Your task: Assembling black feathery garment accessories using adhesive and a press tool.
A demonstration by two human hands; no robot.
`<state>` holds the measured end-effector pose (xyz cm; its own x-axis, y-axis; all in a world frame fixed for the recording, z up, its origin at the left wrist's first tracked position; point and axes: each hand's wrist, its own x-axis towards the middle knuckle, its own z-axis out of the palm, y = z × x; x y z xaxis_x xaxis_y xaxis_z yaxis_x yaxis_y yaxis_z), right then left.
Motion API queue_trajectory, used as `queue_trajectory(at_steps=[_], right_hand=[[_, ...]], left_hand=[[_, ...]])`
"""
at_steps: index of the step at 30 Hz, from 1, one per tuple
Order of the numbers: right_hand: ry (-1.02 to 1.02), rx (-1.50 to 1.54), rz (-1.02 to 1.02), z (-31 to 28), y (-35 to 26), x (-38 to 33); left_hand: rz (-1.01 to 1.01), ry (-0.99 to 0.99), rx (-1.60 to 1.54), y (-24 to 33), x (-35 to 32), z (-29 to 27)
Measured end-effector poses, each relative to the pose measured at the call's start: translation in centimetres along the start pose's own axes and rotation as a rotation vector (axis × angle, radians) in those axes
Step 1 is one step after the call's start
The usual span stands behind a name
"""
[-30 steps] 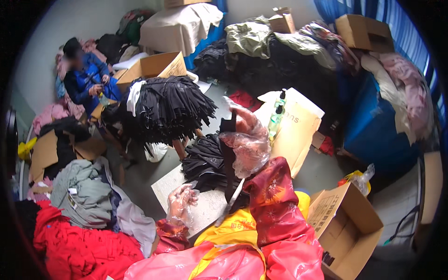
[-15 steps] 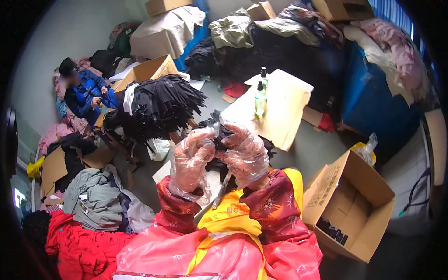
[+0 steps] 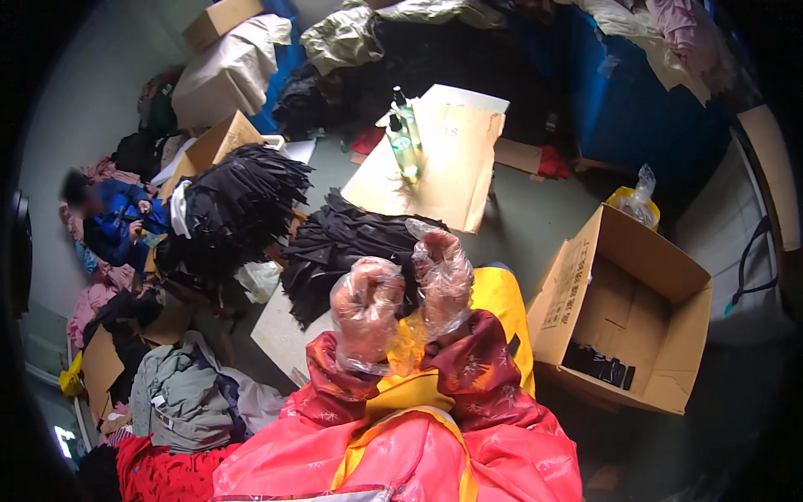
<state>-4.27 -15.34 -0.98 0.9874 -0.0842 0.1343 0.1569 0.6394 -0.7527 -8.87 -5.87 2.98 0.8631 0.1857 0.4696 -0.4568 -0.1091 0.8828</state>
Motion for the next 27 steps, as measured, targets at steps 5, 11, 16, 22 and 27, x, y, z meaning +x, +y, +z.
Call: queue_trajectory(at_steps=[5, 11, 16, 22, 27], right_hand=[[0.012, 0.108, 0.048, -1.1, 0.5, 0.1], [0.013, -1.090, 0.087, 3.1, -0.5, -0.3], [0.305, -1.213, 0.372, 5.0, 1.3, -1.6], [0.089, 0.211, 0.310, 0.6, 0.6, -2.8], [0.109, 0.272, 0.384, -2.0, -1.6, -1.7]], left_hand=[[0.215, -0.088, 0.012, -0.1, 0.8, 0.5], [0.299, -0.539, 0.345, -2.7, 4.7, 1.2], [0.377, -0.457, 0.590, -3.6, 4.7, 2.4], [0.100, -0.327, 0.426, -4.4, 8.5, 2.9], [0.147, -0.082, 0.384, -2.7, 9.2, 1.5]])
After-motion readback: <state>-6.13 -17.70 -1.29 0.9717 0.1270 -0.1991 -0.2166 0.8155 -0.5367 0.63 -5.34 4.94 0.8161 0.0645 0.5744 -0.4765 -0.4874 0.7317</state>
